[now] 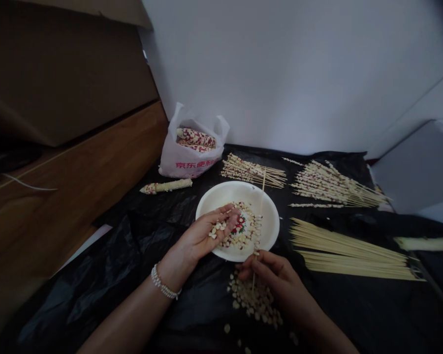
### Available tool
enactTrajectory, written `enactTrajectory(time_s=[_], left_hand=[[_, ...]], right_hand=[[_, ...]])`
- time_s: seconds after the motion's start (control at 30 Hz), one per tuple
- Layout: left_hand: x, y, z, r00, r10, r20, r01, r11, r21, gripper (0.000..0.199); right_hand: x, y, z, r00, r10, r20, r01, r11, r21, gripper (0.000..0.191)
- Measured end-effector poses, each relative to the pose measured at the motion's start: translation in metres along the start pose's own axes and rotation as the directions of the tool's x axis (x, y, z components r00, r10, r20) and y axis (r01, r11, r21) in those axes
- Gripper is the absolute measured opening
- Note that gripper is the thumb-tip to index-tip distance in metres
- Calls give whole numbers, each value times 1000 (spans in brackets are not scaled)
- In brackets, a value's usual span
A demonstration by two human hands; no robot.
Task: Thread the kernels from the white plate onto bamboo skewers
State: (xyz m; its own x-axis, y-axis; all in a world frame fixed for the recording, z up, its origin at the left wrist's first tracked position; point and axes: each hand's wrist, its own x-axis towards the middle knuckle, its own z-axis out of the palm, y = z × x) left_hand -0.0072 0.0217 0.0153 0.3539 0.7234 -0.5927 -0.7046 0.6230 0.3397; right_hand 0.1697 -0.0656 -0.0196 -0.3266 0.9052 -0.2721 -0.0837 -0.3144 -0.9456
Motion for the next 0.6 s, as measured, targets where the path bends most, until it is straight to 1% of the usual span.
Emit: enactTrajectory(time_s=[0.13, 0.2, 0.23, 0.3, 0.33, 0.43, 0.5, 0.53, 0.6], left_hand=[[7, -1, -3, 1000, 7, 2, -7, 998, -65, 33], [10, 0, -4, 1000, -7, 25, 10, 995, -100, 33], [11, 1, -4, 999, -21, 49, 27, 994, -109, 32], [15, 3, -4, 993, -56, 104, 67, 993, -101, 30], [17, 4, -3, 989, -64, 131, 77, 992, -95, 29], [21, 7, -3, 980, -61, 187, 75, 995, -67, 29], [21, 8, -3, 982, -53, 183, 62, 997, -44, 28], [20, 8, -3, 986, -40, 162, 44, 999, -26, 27], [17, 8, -3, 993, 23, 116, -27, 999, 26, 28]], right_hand=[[-6, -3, -1, 997, 12, 70, -14, 1000, 21, 29], [-10, -1, 1, 991, 41, 128, -50, 996, 69, 27], [-11, 0, 2, 983, 65, 174, -83, 991, 103, 26], [-14, 4, 6, 950, 117, 288, -171, 971, 170, 25], [-16, 5, 8, 935, 141, 327, -213, 957, 196, 24], [-20, 7, 15, 894, 214, 393, -323, 917, 235, 21], [-22, 8, 19, 876, 251, 411, -367, 901, 232, 18], [-22, 9, 20, 871, 258, 418, -374, 900, 224, 18], [-23, 11, 23, 862, 252, 439, -368, 907, 203, 18]])
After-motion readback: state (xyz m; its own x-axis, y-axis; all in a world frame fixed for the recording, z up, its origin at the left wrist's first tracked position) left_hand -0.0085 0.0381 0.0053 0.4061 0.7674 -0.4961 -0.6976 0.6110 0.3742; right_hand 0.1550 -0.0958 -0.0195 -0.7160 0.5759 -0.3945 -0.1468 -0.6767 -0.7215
